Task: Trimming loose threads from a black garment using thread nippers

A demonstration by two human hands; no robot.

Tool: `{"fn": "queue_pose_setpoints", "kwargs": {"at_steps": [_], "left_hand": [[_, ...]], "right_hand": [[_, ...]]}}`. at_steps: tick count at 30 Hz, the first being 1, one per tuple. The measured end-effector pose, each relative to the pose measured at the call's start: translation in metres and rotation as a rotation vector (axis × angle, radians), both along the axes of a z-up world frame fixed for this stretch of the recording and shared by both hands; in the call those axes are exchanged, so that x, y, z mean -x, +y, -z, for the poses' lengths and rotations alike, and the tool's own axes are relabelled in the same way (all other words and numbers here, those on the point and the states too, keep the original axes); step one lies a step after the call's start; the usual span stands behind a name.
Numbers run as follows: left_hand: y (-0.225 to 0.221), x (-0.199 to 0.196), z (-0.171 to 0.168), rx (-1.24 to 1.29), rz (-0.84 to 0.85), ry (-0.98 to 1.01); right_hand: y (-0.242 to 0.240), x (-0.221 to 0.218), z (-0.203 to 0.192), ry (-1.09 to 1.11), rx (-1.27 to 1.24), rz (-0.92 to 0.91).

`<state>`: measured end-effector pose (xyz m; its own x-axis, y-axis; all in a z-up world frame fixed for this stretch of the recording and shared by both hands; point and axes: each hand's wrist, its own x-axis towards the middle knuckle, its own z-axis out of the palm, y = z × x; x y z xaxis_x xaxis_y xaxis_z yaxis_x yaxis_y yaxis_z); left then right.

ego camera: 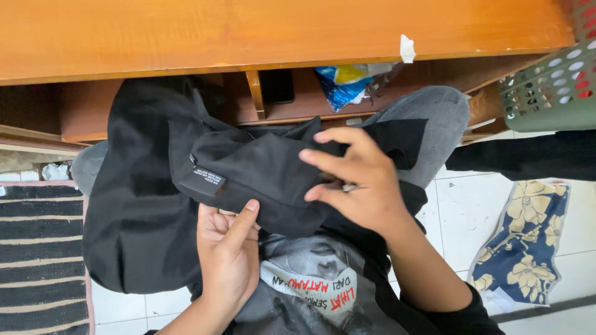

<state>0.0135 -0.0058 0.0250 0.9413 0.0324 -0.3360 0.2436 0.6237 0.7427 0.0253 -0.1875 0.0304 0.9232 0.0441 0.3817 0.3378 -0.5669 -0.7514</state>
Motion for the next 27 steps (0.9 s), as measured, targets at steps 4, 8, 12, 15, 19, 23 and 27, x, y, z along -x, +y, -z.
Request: {"fn": "queue_pose_setpoints", "kwargs": {"at_steps": [4,8,12,15,19,23,27], "left_hand": [[0.002,0.000,0.003,0.030,-0.007,-0.037],[0.005,0.001,0.003,-0.029,0.023,-0.011],[0.010,0.005,0.013,-0.040,-0.011,0.007],[0.013,0.006,0.016,-0.078,-0.010,0.044],[0.012,0.004,0.011,-0.069,0.020,0.016],[0.009,0.005,0.010,-0.077,0.019,-0.017],[0.016,0.006,0.031,0.010,0.035,0.081]], "right_hand": [[0.021,-0.008,-0.002,0.019,-0.059,-0.212],[0.013,0.002,-0.008,-0.089,-0.122,-0.152],[-0.010,0.015,0.009,-0.067,-0.372,0.059],[-0.017,0.013,0.010,0.042,-0.386,0.193],[-0.015,-0.001,0.006,0.244,-0.221,0.005],[-0.005,-0.012,-0.005,0.310,0.082,-0.183],[0.001,-0.013,-0.003,0.144,0.002,-0.103]]}}
